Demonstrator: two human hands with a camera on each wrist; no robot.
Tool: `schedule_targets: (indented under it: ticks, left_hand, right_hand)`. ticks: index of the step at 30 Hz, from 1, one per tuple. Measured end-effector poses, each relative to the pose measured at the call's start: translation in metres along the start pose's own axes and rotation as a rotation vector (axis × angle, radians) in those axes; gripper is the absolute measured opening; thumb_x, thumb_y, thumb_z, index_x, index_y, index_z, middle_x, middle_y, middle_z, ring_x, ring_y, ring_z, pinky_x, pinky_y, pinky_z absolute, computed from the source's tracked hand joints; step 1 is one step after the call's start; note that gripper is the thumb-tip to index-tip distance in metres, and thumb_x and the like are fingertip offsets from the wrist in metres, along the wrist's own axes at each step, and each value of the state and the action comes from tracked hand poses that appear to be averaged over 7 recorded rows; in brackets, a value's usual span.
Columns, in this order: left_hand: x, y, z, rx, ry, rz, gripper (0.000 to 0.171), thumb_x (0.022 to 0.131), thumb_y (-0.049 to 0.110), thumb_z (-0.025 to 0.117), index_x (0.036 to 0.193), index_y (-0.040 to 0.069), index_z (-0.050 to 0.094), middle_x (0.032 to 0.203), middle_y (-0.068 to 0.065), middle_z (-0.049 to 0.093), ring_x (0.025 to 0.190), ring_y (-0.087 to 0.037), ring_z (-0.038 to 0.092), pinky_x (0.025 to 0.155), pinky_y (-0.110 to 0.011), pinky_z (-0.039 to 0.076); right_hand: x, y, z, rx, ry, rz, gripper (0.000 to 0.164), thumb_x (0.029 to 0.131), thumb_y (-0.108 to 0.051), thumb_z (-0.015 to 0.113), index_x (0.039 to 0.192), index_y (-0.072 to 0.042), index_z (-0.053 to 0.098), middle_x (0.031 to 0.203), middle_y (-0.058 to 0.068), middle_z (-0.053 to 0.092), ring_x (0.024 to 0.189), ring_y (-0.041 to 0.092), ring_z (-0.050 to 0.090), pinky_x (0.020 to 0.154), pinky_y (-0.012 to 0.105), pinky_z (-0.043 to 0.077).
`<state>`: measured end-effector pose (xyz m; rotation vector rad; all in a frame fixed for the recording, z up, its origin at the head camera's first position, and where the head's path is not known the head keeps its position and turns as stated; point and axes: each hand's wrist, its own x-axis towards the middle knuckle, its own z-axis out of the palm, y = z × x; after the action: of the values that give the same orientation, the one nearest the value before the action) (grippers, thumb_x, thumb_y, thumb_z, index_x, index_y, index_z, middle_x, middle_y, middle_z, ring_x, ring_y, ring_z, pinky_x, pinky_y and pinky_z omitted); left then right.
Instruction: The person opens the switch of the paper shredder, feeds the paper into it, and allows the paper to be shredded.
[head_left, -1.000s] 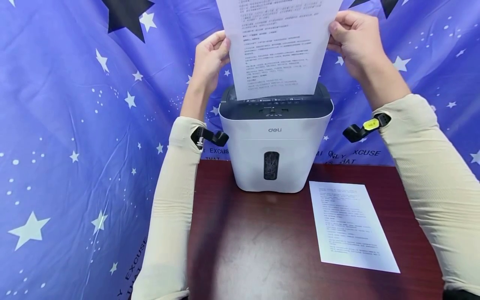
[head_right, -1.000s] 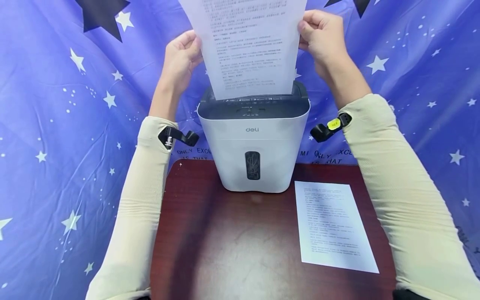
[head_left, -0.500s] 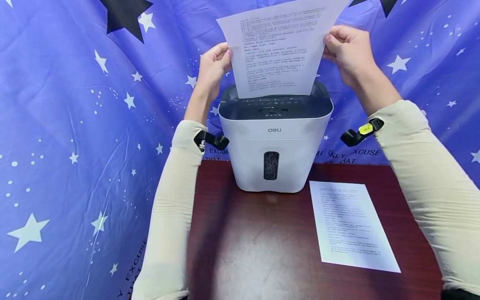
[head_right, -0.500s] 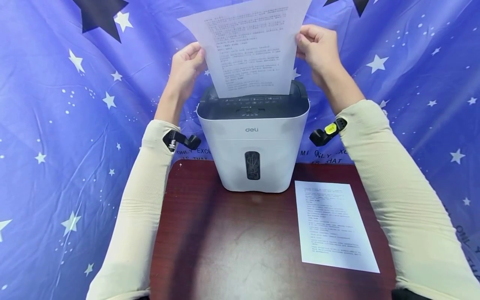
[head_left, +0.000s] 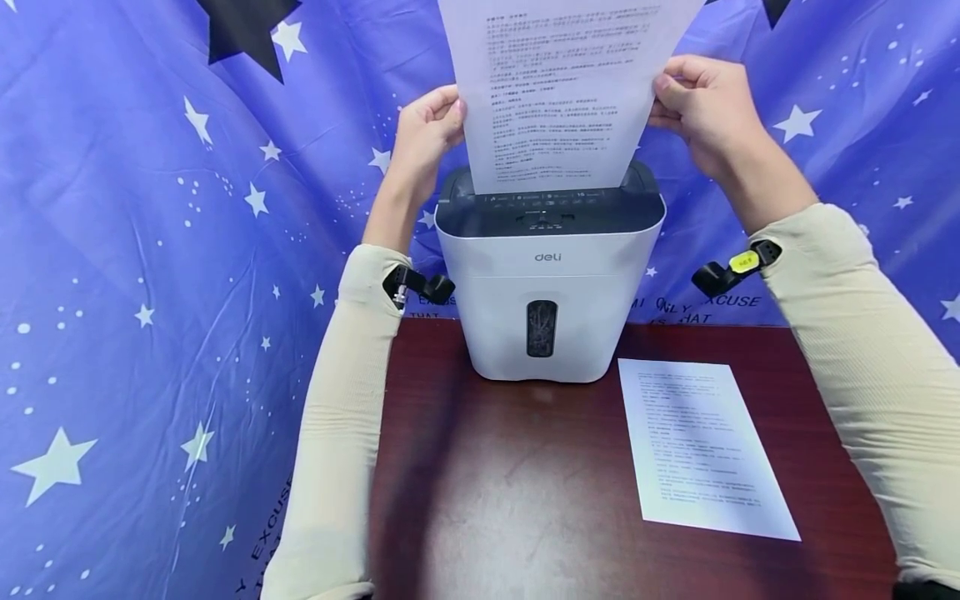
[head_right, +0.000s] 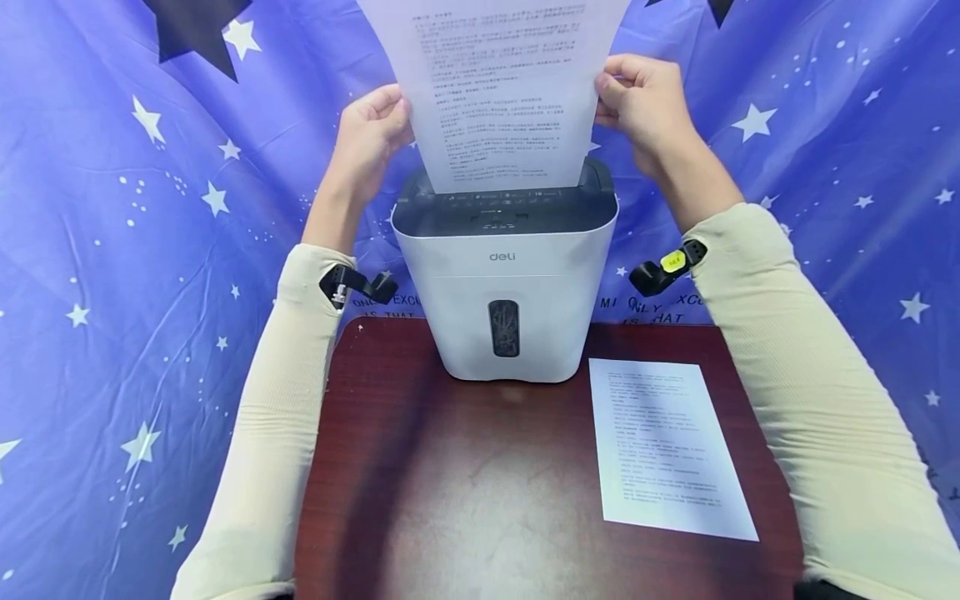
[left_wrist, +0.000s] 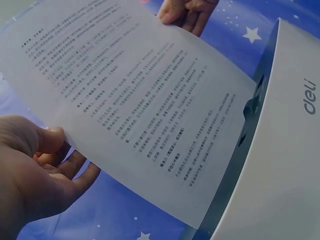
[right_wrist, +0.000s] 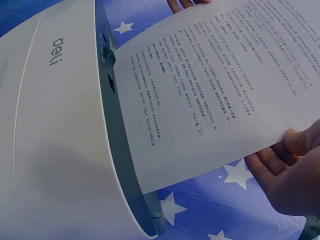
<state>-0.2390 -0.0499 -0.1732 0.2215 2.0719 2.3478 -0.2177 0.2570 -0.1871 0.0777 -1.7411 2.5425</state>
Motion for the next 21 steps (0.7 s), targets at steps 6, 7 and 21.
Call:
schedule_targets:
  ticks: [6, 7, 21]
  left_hand:
    - [0.003, -0.002, 0.003, 0.016, 0.024, -0.040, 0.027, 0.103, 0.001, 0.053, 0.127, -0.007, 0.065, 0.114, -0.015, 0.071, 0.094, -0.015, 0.067, 0.099, -0.029, 0.056]
    - [0.004, -0.003, 0.003, 0.019, 0.028, -0.048, 0.027, 0.103, 0.001, 0.053, 0.127, -0.007, 0.065, 0.116, -0.016, 0.071, 0.094, -0.015, 0.067, 0.099, -0.029, 0.056]
    - [0.010, -0.024, -0.002, 0.113, 0.058, -0.080, 0.030, 0.105, 0.004, 0.052, 0.131, -0.005, 0.063, 0.132, -0.021, 0.067, 0.102, -0.018, 0.068, 0.101, -0.028, 0.055]
  right_hand:
    - [0.006, 0.005, -0.001, 0.000, 0.032, 0.033, 0.021, 0.100, 0.003, 0.057, 0.088, -0.001, 0.074, 0.077, 0.006, 0.076, 0.070, 0.017, 0.074, 0.064, 0.022, 0.062]
    - [0.007, 0.006, -0.001, -0.001, 0.035, 0.039, 0.021, 0.100, 0.003, 0.057, 0.088, -0.001, 0.074, 0.077, 0.006, 0.076, 0.070, 0.017, 0.074, 0.064, 0.022, 0.062]
    - [0.013, 0.025, -0.001, -0.111, 0.061, 0.073, 0.027, 0.102, 0.000, 0.055, 0.083, -0.007, 0.074, 0.072, 0.001, 0.075, 0.066, 0.012, 0.072, 0.062, 0.019, 0.060]
